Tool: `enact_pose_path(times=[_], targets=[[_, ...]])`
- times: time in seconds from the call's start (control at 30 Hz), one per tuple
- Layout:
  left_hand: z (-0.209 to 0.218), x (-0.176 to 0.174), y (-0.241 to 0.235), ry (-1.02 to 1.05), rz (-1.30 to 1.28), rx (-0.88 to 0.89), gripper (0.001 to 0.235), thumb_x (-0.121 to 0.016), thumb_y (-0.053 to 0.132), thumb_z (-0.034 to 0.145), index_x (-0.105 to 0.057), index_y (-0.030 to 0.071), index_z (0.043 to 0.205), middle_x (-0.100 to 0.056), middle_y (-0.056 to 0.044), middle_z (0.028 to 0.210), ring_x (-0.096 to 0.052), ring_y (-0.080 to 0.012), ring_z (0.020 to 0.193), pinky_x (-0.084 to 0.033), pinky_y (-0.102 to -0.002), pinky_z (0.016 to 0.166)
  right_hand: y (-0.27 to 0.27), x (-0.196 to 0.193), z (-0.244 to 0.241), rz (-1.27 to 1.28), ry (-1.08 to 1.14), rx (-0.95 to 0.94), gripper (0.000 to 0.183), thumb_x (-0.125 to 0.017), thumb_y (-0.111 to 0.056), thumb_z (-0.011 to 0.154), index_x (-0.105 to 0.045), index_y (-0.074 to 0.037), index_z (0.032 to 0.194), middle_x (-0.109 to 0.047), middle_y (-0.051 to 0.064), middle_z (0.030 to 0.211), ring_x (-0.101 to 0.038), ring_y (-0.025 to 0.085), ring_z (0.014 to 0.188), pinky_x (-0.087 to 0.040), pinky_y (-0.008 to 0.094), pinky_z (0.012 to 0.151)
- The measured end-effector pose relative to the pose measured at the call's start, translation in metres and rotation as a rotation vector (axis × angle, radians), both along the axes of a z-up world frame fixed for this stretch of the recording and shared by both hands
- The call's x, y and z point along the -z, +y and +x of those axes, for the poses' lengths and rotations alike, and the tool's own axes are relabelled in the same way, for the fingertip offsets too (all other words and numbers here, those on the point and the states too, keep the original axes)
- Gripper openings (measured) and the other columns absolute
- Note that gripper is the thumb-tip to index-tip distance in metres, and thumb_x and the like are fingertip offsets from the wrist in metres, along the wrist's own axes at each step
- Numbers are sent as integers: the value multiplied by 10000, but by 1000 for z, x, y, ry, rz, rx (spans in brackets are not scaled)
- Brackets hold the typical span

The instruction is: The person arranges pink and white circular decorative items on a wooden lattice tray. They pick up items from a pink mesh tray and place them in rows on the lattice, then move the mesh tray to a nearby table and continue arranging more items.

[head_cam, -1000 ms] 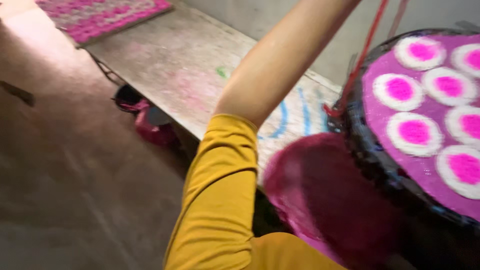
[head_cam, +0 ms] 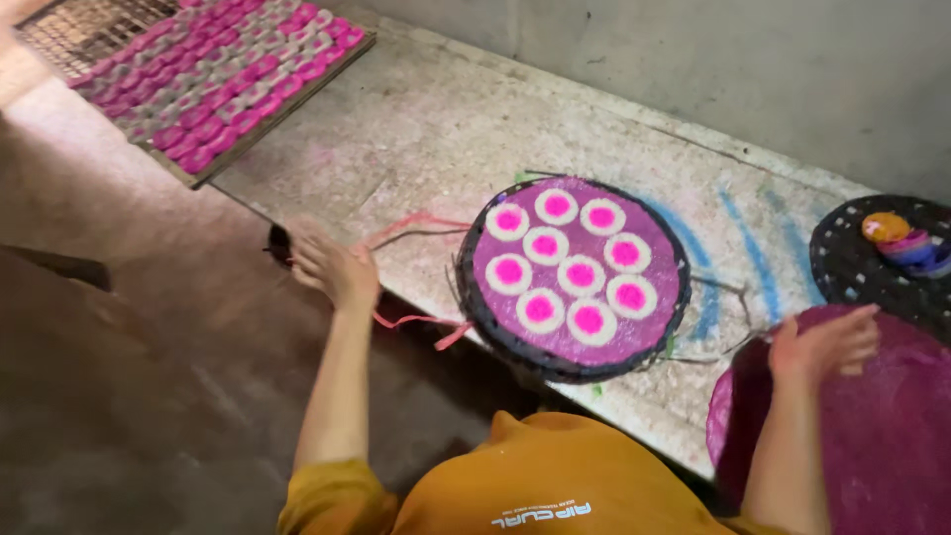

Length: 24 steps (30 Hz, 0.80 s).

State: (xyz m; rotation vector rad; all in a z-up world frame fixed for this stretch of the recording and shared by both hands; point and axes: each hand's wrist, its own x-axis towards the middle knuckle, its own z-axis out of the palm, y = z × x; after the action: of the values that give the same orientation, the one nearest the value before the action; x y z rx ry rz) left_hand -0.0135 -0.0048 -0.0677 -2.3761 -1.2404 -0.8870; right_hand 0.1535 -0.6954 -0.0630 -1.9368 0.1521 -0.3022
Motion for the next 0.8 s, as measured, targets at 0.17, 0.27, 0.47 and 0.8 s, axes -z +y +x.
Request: enact_pose_path(times=[0.17, 0.27, 0.47, 0.8], targets=[[54, 38, -87, 115, -840, 682, 446, -695, 324, 910, -620, 157, 1317, -593, -99, 1398, -508, -311, 1360, -293, -614, 1112, 45, 25, 6, -530, -63, -146, 297, -704, -268, 1053, -721, -29, 1228, -703, 162, 1058, -690, 285, 955, -542, 404, 868], [74, 29, -110, 107, -757, 717, 444, -719, 295, 903, -641, 143, 1313, -600, -117, 1277, -543, -322, 1225, -348, -549, 1030, 84, 23, -10, -474, 146, -185, 341, -741, -284, 1002, -701, -35, 1232, -720, 162, 972, -696, 286, 878, -537, 391, 797], [114, -9, -112, 205, -619, 871, 295, -761, 283, 815, -715, 142, 1070, -615, -74, 1155, -559, -271, 1141, -346, -497, 990, 141, -23, -37, -803, -6, -82, 352, -773, -238, 939, -719, -59, 1237, -682, 164, 1072, -663, 336, 930, -537, 452, 821], [131, 9, -75, 64, -510, 1230, 108, -641, 154, 800, -722, 82, 805, -631, -71, 1041, -572, -282, 1062, -416, -495, 883, 191, 6, -55, -1135, 20, 194, 103, -741, -209, 1006, -739, -118, 957, -663, 125, 1160, -602, 355, 1136, -523, 472, 985]])
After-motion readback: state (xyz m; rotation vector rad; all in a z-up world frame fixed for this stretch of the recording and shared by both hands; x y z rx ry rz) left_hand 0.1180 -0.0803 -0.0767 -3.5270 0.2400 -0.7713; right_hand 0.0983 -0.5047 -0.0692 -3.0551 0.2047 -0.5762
